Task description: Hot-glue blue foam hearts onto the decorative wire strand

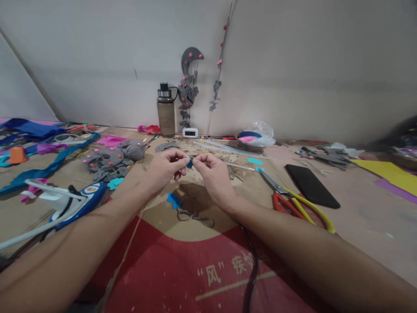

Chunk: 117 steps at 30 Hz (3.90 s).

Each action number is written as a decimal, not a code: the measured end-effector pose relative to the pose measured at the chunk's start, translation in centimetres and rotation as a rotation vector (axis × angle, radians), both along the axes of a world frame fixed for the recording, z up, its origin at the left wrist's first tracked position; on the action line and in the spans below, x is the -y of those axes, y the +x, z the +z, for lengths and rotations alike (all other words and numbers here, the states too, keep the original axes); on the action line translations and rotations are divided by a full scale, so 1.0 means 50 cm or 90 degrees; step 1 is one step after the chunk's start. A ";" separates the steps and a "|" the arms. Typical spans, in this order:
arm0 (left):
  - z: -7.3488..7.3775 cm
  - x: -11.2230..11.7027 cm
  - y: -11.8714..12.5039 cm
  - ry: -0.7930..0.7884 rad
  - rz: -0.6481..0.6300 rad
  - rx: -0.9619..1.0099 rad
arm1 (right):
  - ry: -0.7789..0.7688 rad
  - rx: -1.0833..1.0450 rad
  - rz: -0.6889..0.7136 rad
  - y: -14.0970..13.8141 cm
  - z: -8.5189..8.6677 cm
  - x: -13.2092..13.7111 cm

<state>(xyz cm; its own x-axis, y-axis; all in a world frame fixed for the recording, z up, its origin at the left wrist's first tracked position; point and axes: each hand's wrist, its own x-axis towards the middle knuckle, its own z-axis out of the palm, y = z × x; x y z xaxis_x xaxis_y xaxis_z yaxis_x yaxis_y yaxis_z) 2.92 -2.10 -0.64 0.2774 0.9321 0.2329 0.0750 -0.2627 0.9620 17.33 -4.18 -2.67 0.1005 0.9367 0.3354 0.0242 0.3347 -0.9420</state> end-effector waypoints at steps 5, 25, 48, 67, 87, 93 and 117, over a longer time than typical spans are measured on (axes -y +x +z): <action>0.003 0.001 0.002 -0.106 -0.067 0.058 | 0.005 -0.008 -0.009 0.001 -0.006 -0.005; -0.005 -0.004 -0.009 0.013 -0.012 -0.085 | 0.022 0.075 0.004 0.003 -0.010 0.004; 0.007 -0.011 -0.019 0.058 -0.017 -0.211 | 0.036 0.117 0.027 0.009 -0.027 -0.003; 0.011 -0.010 -0.022 0.021 -0.050 -0.167 | 0.047 0.099 0.005 0.014 -0.029 -0.006; 0.011 -0.003 -0.016 0.133 -0.004 -0.277 | 0.096 0.232 -0.032 0.021 -0.042 -0.011; 0.015 -0.002 -0.022 0.216 0.072 -0.306 | 0.084 0.225 -0.014 0.016 -0.043 -0.010; -0.012 -0.078 -0.050 0.018 0.178 0.272 | 0.506 0.462 0.063 0.018 0.022 0.047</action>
